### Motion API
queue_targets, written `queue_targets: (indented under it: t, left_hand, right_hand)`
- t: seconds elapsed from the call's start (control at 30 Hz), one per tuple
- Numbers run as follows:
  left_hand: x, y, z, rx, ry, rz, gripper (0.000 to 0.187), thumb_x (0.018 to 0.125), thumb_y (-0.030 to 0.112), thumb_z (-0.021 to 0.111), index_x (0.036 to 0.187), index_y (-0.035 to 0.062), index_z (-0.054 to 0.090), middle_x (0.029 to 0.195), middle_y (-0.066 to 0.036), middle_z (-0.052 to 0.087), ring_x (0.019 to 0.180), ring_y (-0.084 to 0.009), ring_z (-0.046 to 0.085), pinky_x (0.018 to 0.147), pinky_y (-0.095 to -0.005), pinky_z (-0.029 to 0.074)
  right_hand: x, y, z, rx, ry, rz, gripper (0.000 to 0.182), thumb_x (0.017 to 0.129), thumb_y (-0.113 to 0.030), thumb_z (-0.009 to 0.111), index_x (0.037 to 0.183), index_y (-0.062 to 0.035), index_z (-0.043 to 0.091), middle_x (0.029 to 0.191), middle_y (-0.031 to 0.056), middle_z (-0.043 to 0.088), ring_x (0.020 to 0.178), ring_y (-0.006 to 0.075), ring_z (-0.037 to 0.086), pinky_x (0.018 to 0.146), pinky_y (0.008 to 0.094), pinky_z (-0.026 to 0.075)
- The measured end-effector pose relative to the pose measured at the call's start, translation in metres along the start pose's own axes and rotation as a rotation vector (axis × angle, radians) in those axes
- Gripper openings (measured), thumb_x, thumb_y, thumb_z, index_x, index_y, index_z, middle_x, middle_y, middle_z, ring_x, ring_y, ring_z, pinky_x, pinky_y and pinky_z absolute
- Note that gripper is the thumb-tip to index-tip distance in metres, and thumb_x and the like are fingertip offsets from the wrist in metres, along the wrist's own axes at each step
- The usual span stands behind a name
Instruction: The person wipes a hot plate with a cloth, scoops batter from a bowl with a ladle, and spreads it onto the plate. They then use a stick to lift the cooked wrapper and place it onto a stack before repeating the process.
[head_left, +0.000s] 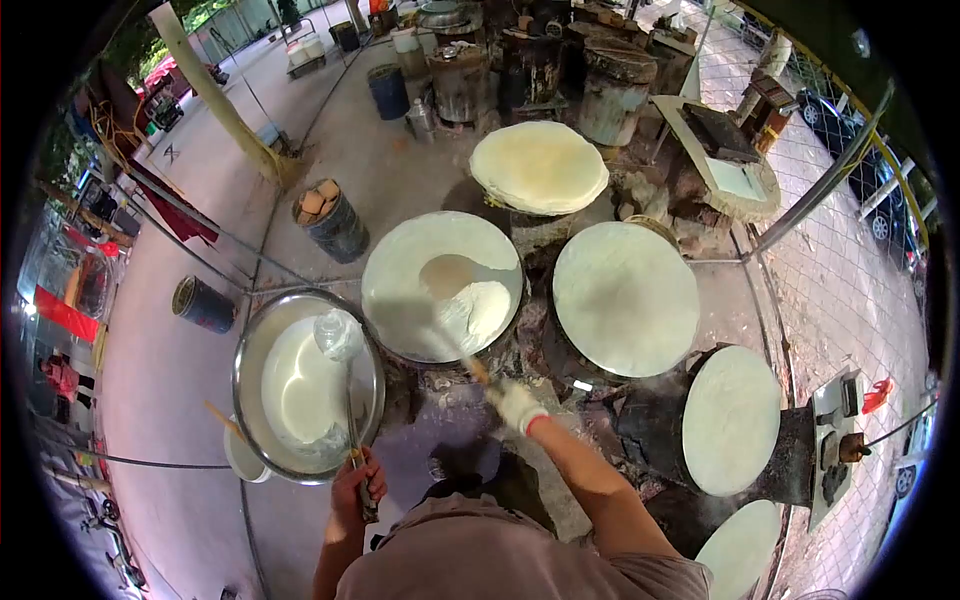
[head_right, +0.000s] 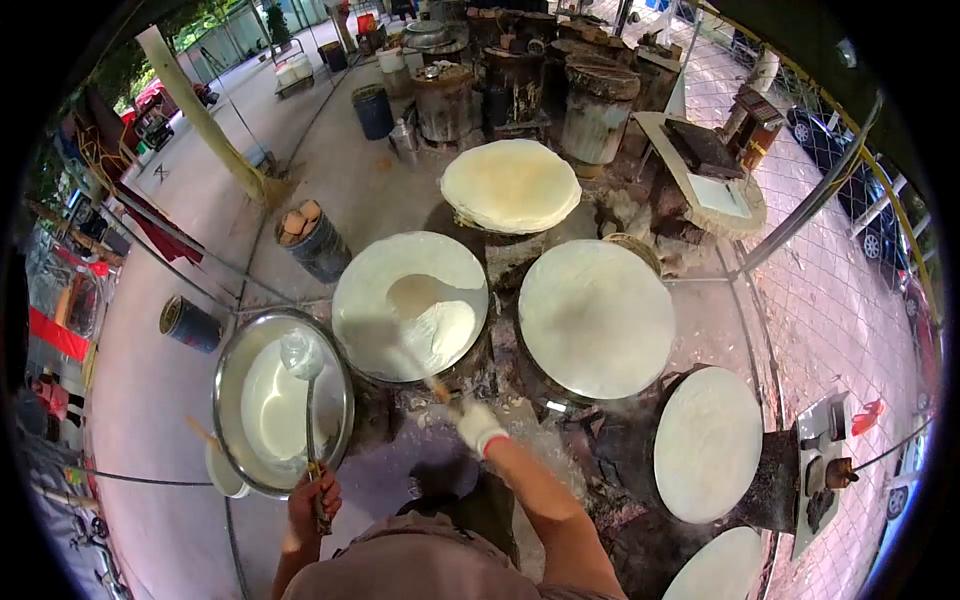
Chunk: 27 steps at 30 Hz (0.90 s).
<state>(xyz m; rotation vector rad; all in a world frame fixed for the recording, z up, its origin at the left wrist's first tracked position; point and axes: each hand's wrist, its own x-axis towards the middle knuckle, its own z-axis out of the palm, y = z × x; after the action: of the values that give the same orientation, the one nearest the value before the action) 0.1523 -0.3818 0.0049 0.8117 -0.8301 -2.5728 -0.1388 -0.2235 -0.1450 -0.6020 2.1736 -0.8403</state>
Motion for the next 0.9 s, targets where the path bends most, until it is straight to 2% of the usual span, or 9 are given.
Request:
queue_targets:
  t: [0.1,0.17,0.2,0.27,0.43,0.57,0.67,0.73,0.9]
  left_hand:
    - [0.006,0.0,0.001,-0.008,0.013,-0.023,0.029,0.087,0.011,0.055,0.115,0.0067,0.049,0.081,-0.004,0.045,0.058,-0.0119,0.044,0.046,-0.0246,0.04]
    - [0.009,0.002,0.002,-0.024,0.016,-0.031,0.029,0.086,0.009,0.054,0.114,0.0065,0.049,0.08,-0.004,0.045,0.058,-0.0129,0.044,0.047,-0.0253,0.039]
    - [0.012,0.005,0.003,-0.039,0.019,-0.037,0.029,0.085,0.006,0.054,0.113,0.0063,0.048,0.08,-0.005,0.044,0.059,-0.014,0.044,0.048,-0.0261,0.039]
    - [0.014,0.01,0.001,-0.022,0.034,-0.043,0.028,0.084,0.006,0.053,0.111,0.0059,0.048,0.08,-0.005,0.044,0.058,-0.0138,0.044,0.048,-0.0259,0.039]
    - [0.011,0.024,-0.005,-0.009,0.065,-0.083,0.025,0.083,0.004,0.053,0.107,0.0051,0.048,0.078,-0.005,0.045,0.056,-0.0134,0.043,0.047,-0.0255,0.038]
    - [0.012,0.036,-0.031,-0.006,0.07,-0.148,0.025,0.082,0.003,0.054,0.107,0.0046,0.047,0.077,-0.005,0.045,0.055,-0.0139,0.043,0.047,-0.026,0.037]
    - [0.014,0.044,-0.048,-0.02,0.043,-0.172,0.024,0.083,0.003,0.054,0.106,0.0038,0.047,0.076,-0.006,0.046,0.056,-0.0147,0.044,0.048,-0.027,0.037]
    - [0.016,0.048,-0.059,-0.015,0.024,-0.18,0.023,0.083,0.004,0.054,0.105,0.0034,0.046,0.076,-0.006,0.046,0.056,-0.0152,0.045,0.048,-0.0277,0.037]
    - [0.028,0.059,-0.072,0.073,0.058,-0.24,0.024,0.084,0.003,0.055,0.108,0.0039,0.049,0.072,-0.005,0.046,0.052,-0.0145,0.045,0.042,-0.0266,0.037]
  right_hand:
    - [-0.022,0.045,0.032,0.081,-0.158,0.047,0.05,0.088,-0.04,0.052,0.116,0.0015,0.056,0.11,0.0281,0.059,0.108,0.0413,0.054,0.093,0.0423,0.042]
    - [-0.015,0.07,0.041,0.248,0.139,0.041,0.05,0.089,-0.042,0.051,0.113,0.0009,0.058,0.11,0.0277,0.059,0.108,0.0419,0.054,0.093,0.0423,0.043]
    - [-0.008,0.057,0.021,0.315,0.233,0.11,0.047,0.089,-0.04,0.051,0.111,0.0006,0.058,0.108,0.0272,0.06,0.106,0.0414,0.055,0.09,0.0444,0.044]
    - [0.029,0.034,-0.015,-0.105,0.352,0.168,0.041,0.09,-0.036,0.049,0.11,-0.0007,0.056,0.1,0.0256,0.062,0.099,0.0393,0.059,0.085,0.0484,0.046]
    - [0.107,-0.034,-0.067,0.091,0.458,0.094,0.043,0.09,-0.036,0.05,0.127,-0.014,0.051,0.11,0.0224,0.061,0.104,0.0372,0.057,0.087,0.0419,0.045]
    - [0.085,-0.024,-0.019,0.25,0.229,0.017,0.048,0.09,-0.028,0.054,0.13,-0.002,0.048,0.121,0.0176,0.059,0.114,0.0247,0.056,0.094,0.0298,0.041]
    - [0.067,-0.014,0.014,0.59,0.376,-0.122,0.043,0.089,-0.017,0.056,0.129,-0.0006,0.05,0.12,0.0109,0.06,0.109,0.016,0.056,0.092,0.0251,0.04]
    - [0.063,-0.033,0.029,1.039,0.592,0.202,0.045,0.089,-0.017,0.052,0.133,-0.0078,0.048,0.116,0.0155,0.062,0.106,0.0185,0.056,0.091,0.0258,0.041]
    - [0.073,-0.039,0.032,0.765,0.523,0.012,0.04,0.09,-0.014,0.052,0.127,0.0018,0.052,0.108,0.0106,0.063,0.095,0.0165,0.057,0.086,0.026,0.043]
